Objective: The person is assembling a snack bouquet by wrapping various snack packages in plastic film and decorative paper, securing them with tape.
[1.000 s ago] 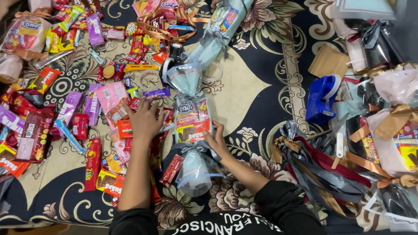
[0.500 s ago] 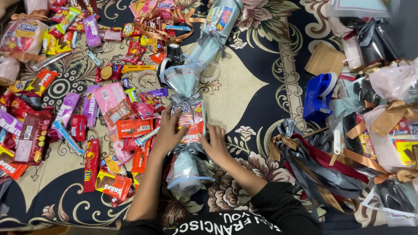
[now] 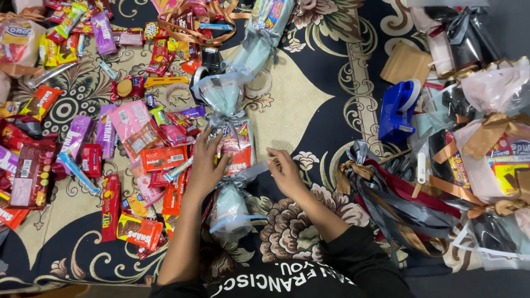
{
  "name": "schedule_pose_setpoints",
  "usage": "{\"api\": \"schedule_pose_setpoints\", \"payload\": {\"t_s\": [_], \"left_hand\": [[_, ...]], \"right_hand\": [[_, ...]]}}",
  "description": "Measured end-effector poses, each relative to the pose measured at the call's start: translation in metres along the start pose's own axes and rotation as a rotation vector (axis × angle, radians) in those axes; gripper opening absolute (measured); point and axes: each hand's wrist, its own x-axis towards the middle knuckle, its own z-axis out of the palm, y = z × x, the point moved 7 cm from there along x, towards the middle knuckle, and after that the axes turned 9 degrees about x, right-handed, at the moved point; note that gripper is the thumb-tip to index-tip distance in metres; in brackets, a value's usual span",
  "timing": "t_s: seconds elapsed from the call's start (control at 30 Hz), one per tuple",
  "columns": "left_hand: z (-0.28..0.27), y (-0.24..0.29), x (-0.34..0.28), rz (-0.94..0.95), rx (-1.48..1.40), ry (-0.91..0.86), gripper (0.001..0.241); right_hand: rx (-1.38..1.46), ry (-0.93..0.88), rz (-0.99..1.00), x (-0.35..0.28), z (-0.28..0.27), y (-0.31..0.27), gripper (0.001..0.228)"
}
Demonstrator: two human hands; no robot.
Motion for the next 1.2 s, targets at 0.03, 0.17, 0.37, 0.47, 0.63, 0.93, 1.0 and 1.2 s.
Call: {"api": "schedule_pose_setpoints", "payload": {"t_s": [0.03, 0.17, 0.37, 0.47, 0.63, 0.93, 1.0, 1.2], "left_hand": [[-0.008, 0.009, -0.004, 0.004, -0.002, -0.003, 0.055], [-0.009, 0.048, -0.024, 0.106, -0.096, -0.157, 0.051], [0.021, 0.145, -0.065, 0.417, -0.176, -0.377, 0.048], [0.050, 0.181, -0.083, 0.568, -0.233, -0.489, 0.049], [0.122, 0.190, -0.085, 0.550, -0.345, -0.669, 0.049], [0.179, 0.252, -0.029, 0.501, -0.586, -0.557, 0.028], [0.215, 0.267, -0.018, 0.555, -0.576, -0.465, 0.024], [0.323, 0.330, 0.009, 0.788, -0.421, -0.253, 0.017]], "right_hand": [[-0.002, 0.005, 0.002, -0.001, -0.016, -0.004, 0.040], [-0.193, 0.167, -0.058, -0.018, -0.087, -0.016, 0.021], [-0.598, 0.225, 0.192, -0.041, -0.163, 0.002, 0.031], [-0.414, 0.315, 0.269, -0.050, -0.192, -0.003, 0.032], [-0.047, 0.335, 0.059, -0.065, -0.220, -0.037, 0.020], [-0.762, 0.854, -0.287, -0.137, -0.355, -0.051, 0.008], [-0.795, 0.884, -0.225, -0.155, -0.367, -0.033, 0.007], [-0.950, 0.723, -0.111, -0.165, -0.348, -0.041, 0.012]]}}
